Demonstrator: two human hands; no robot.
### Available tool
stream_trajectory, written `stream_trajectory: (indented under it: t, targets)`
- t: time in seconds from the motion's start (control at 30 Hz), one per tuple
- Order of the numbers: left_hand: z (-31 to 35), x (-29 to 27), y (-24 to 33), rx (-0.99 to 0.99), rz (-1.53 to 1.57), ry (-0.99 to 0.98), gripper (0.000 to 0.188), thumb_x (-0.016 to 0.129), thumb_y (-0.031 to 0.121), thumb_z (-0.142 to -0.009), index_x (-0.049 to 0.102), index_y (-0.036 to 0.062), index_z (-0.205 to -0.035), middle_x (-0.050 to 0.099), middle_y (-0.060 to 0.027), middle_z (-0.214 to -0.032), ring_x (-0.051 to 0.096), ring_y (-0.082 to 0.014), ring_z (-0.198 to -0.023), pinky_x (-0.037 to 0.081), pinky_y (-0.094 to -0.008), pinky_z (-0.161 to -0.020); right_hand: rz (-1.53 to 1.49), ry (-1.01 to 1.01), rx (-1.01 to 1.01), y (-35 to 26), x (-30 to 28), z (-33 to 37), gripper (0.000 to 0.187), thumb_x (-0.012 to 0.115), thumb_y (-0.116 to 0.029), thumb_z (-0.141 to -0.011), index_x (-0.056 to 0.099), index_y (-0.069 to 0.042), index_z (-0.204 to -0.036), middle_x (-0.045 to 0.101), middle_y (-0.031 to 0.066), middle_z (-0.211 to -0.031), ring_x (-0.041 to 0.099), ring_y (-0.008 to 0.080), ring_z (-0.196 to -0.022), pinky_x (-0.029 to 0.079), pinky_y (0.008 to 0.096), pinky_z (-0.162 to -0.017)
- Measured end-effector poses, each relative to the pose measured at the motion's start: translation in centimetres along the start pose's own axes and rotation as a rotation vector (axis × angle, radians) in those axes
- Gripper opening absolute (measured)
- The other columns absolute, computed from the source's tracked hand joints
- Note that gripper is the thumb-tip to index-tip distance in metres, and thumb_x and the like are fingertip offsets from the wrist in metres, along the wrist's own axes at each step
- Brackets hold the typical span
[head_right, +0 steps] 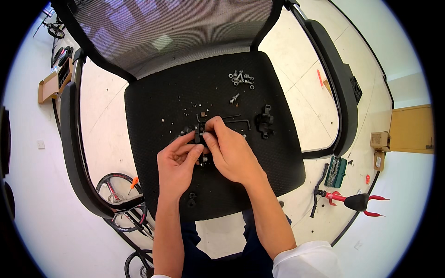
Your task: The person assembles small mechanical components on a chair seat, using an Allen key to tighten screws and attaching brackets and fasteners. The person handles multiple small parts, including screws, nuts, and metal brackets, and uses tools to secure them together.
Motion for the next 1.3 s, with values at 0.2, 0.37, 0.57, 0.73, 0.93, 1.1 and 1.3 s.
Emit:
stream_trajectory:
  t: [0.2,0.37,0.57,0.73,0.93,1.1,1.3]
  targets:
    - [-0.1,0.5,-0.4,0.030,0.008,-0.006,0.033,0.068,0.000,-0.087,0.062,-0.0065,-0.119,0.073,-0.0124,-0.092,0.068,-0.0113,-0.081,0.053,-0.0218,-0.072,0.097,-0.027,0.078,0.6,-0.5,-0.2,0.020,0.049,-0.018,-0.099,0.054,0.000,-0.093,0.060,0.0175,-0.070,0.062,0.0334,-0.065,0.046,0.0367,-0.060]
    - [0.0,0.5,-0.4,-0.003,0.015,0.027,0.034,0.068,0.001,-0.087,0.063,-0.0067,-0.119,0.073,-0.0123,-0.091,0.067,-0.0113,-0.081,0.053,-0.0224,-0.073,0.024,0.042,-0.047,0.4,-0.2,-0.1,0.026,0.051,-0.023,-0.098,0.056,0.001,-0.089,0.058,0.0157,-0.063,0.060,0.0303,-0.057,0.045,0.0347,-0.056]
    - [0.0,0.7,-0.6,0.036,-0.049,-0.009,0.035,0.068,0.002,-0.087,0.062,-0.0071,-0.120,0.073,-0.0130,-0.091,0.068,-0.0123,-0.082,0.053,-0.0231,-0.074,-0.056,-0.047,0.298,1.2,-0.7,-0.3,0.025,0.051,-0.022,-0.098,0.056,0.002,-0.090,0.057,0.0160,-0.064,0.060,0.0257,-0.058,0.045,0.0333,-0.058]
    - [0.0,0.7,-0.4,0.017,-0.020,0.026,0.034,0.067,0.001,-0.087,0.062,-0.0067,-0.120,0.073,-0.0136,-0.091,0.068,-0.0124,-0.082,0.054,-0.0234,-0.074,0.081,-0.005,0.017,0.8,-0.6,-0.2,0.029,0.052,-0.023,-0.098,0.057,0.003,-0.087,0.056,0.0133,-0.062,0.058,0.0192,-0.057,0.044,0.0313,-0.056]
    - [0.1,0.8,-0.3,0.015,-0.049,0.011,0.034,0.067,0.001,-0.087,0.063,-0.0060,-0.120,0.073,-0.0127,-0.091,0.068,-0.0125,-0.082,0.054,-0.0232,-0.073,-0.003,-0.020,0.142,0.6,-0.9,-0.3,0.026,0.051,-0.021,-0.097,0.057,0.003,-0.089,0.057,0.0140,-0.064,0.058,0.0198,-0.059,0.045,0.0311,-0.059]
    - [0.0,0.7,-0.2,-0.016,-0.019,0.011,0.034,0.067,0.000,-0.087,0.062,-0.0058,-0.120,0.073,-0.0126,-0.092,0.069,-0.0127,-0.082,0.054,-0.0233,-0.074,-0.015,0.004,0.066,0.5,-0.4,-0.1,0.030,0.051,-0.021,-0.097,0.058,0.005,-0.084,0.056,0.0139,-0.063,0.057,0.0180,-0.055,0.044,0.0301,-0.055]
    - [0.1,0.8,-0.2,-0.012,-0.002,-0.019,0.034,0.066,-0.001,-0.087,0.062,-0.0064,-0.121,0.073,-0.0134,-0.093,0.069,-0.0139,-0.083,0.055,-0.0243,-0.076,-0.047,0.036,0.142,0.8,-1.0,-0.3,0.032,0.051,-0.021,-0.097,0.058,0.005,-0.081,0.053,0.0113,-0.058,0.055,0.0161,-0.053,0.042,0.0306,-0.052]
Point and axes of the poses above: each hand's wrist, its own z-axis away from the middle knuckle, its own x-axis out of the palm, y = z × x, the point moved 1 cm from there along -z, towards the middle knuckle
